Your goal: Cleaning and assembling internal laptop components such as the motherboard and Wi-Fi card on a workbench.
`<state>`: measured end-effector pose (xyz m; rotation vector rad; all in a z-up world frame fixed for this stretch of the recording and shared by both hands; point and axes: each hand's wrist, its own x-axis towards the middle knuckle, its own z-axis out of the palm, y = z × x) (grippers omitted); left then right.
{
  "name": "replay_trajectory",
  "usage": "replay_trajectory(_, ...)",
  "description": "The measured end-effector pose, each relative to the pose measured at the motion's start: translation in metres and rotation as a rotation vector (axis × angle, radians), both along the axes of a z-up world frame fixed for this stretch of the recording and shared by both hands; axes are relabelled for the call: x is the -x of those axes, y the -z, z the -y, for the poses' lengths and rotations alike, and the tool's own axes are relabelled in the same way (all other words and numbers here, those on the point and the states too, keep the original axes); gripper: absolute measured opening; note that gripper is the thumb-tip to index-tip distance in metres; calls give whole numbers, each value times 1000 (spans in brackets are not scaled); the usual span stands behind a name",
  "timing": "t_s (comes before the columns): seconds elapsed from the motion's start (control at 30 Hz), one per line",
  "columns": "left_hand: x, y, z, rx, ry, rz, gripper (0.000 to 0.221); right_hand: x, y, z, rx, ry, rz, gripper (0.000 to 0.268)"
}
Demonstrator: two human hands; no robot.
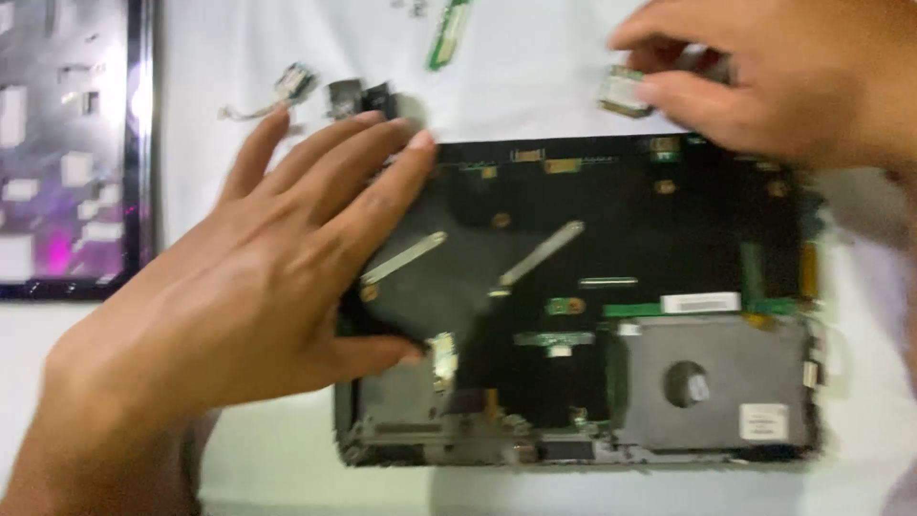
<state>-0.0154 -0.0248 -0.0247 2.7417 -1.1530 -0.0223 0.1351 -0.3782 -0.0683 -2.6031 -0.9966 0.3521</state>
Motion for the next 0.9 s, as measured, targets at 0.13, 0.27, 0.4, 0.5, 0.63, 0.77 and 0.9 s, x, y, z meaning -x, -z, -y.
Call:
replay_trajectory(0.13, 1, 5, -6, -2, -2, -61, 129, 10, 7, 12, 14, -123, 272, 35)
replay_trajectory(0.27, 2, 6, -8, -41, 8, -20, 137, 19, 8, 13, 18, -205, 374, 55)
replay_trajectory(0.4, 3, 5, -10, -41, 15, 15, 137, 61, -13, -1, 9, -207, 311, 71)
replay_trajectory(0.5, 5, 2, -16, -33, 5, 3, 132, 76, -11, -4, 68, -287, 363, 94)
replay_trajectory(0.63, 5, -4, -22, -12, -12, 6, 135, 88, -10, -7, 209, -332, 456, 110)
replay_trajectory(0.77, 5, -7, -31, -20, -38, -19, 119, 96, -13, -10, 276, -315, 481, 123)
replay_trajectory(0.9, 5, -11, -34, -121, -117, -35, 116, 105, -21, -18, 211, -269, 442, 113)
